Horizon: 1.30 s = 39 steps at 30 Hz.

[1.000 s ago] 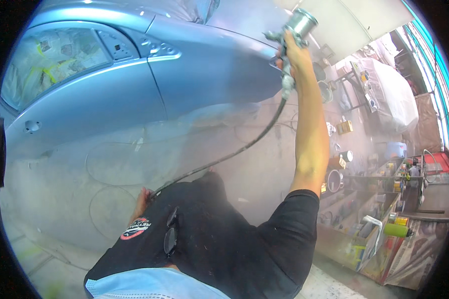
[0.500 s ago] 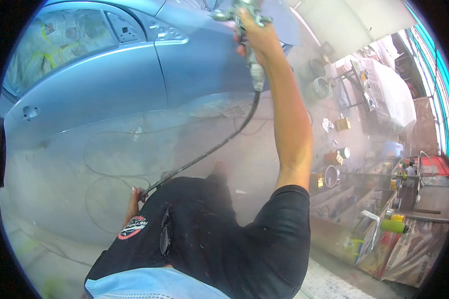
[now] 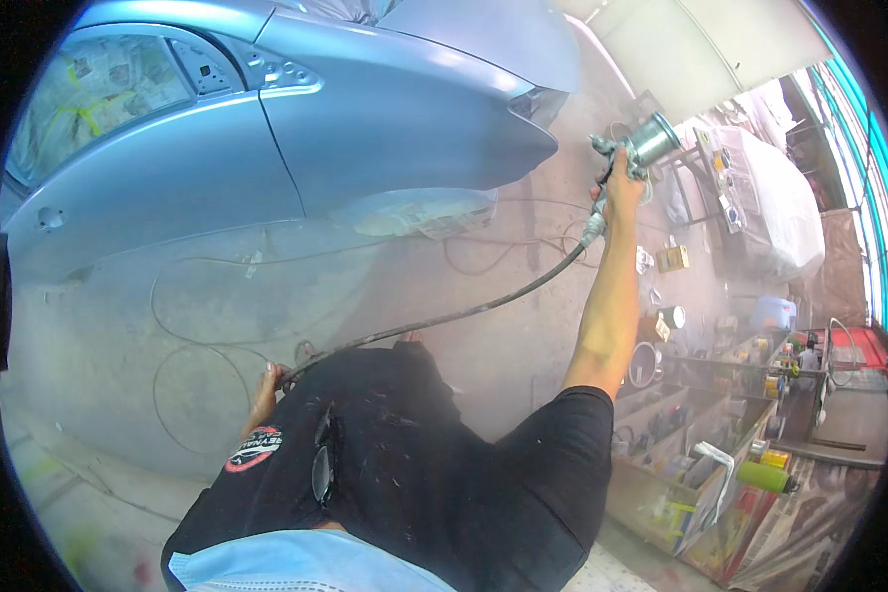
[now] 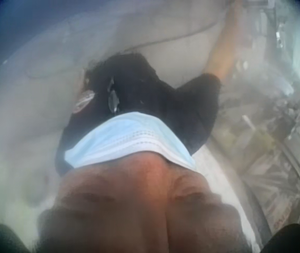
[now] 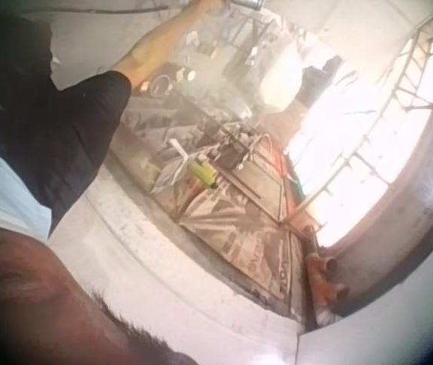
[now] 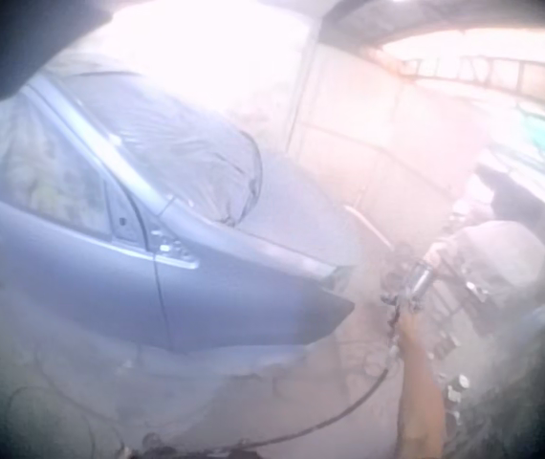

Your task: The person spray paints the side panels and doors of a blue car using a spray gun.

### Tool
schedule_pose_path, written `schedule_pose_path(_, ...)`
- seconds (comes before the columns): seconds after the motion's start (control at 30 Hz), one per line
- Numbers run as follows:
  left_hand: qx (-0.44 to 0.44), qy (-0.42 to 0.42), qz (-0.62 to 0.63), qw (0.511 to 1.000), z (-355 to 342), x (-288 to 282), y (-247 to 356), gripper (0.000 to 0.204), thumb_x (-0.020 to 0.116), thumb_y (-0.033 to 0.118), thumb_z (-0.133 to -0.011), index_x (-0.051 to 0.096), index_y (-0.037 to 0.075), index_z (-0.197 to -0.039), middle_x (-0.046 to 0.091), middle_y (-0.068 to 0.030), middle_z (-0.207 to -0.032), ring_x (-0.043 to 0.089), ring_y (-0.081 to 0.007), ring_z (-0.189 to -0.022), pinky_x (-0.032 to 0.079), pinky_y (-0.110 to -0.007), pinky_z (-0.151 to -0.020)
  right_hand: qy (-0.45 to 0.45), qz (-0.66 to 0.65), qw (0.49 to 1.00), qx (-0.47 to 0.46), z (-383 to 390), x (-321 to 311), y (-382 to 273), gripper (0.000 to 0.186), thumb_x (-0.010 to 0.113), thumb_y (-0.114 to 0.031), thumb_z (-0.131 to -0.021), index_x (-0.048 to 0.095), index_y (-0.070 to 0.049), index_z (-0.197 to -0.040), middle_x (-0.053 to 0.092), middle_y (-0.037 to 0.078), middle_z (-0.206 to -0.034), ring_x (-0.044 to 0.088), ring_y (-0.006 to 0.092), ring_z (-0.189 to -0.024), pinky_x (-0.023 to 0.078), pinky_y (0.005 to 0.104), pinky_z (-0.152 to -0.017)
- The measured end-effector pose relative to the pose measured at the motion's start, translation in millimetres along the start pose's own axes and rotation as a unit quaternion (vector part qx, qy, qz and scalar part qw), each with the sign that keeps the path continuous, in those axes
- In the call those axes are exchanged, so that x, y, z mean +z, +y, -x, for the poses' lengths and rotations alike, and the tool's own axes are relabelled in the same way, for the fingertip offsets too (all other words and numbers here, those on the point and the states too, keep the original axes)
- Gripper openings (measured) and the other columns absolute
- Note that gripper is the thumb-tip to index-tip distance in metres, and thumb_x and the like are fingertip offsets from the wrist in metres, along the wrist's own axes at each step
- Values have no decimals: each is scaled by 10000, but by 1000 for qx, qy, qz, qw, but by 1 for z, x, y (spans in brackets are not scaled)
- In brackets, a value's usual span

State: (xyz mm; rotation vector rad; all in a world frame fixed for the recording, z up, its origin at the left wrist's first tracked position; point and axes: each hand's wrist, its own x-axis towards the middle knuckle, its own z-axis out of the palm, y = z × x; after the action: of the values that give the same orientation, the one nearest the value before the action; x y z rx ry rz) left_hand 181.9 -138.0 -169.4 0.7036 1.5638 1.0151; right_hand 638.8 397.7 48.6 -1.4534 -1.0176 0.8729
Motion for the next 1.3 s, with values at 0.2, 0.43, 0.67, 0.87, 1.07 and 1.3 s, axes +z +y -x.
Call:
schedule_pose_path(0.2,-34,21,1,999,5,-16,-16,676,333,575,-1041,693,23,-888,620,-11,-761,502,-128,-715,375,-295,-668,58,74,995,-31,53,13,13,331,656,-396,-959,611,-71,-917,510,31,-584,485,134,-394,402,286,-322)
schedule_pose_path(0.43,-35,16,-36,999,21,-54,-16,685,367,605,-1026,683,29,-836,519,15,-666,440,-116,-665,354,-291,-630,-45,28,998,-25,174,99,-26,390,689,-396,-944,628,-12,-972,548,18,-676,523,113,-512,416,274,-357)
schedule_pose_path(0.67,-46,54,-19,997,59,-84,-29,710,362,638,-1013,669,24,-830,468,19,-651,405,-110,-655,330,-288,-627,-241,5,967,-78,297,225,-67,438,669,-439,-953,653,-1,-963,604,50,-718,541,107,-468,420,253,-379)
schedule_pose_path(0.87,-67,46,-58,995,68,-82,-21,725,355,637,-1015,665,6,-837,460,15,-655,400,-116,-654,326,-293,-620,-315,-76,943,-72,334,237,-63,444,659,-433,-960,655,11,-946,625,52,-689,554,114,-439,407,240,-377)
schedule_pose_path(1.07,-76,58,-94,991,76,-66,-16,724,347,624,-1020,662,-2,-840,468,6,-650,407,-120,-652,331,-303,-606,-218,-22,975,-19,279,169,-15,449,655,-450,-960,643,-4,-902,607,34,-664,543,106,-438,433,240,-389)
schedule_pose_path(1.3,-74,16,-126,989,53,3,19,719,329,593,-1030,659,-13,-830,518,-15,-671,448,-139,-674,356,-313,-634,-74,-47,996,-12,143,39,19,476,681,-502,-922,616,-31,-924,602,53,-702,580,129,-516,480,272,-383)
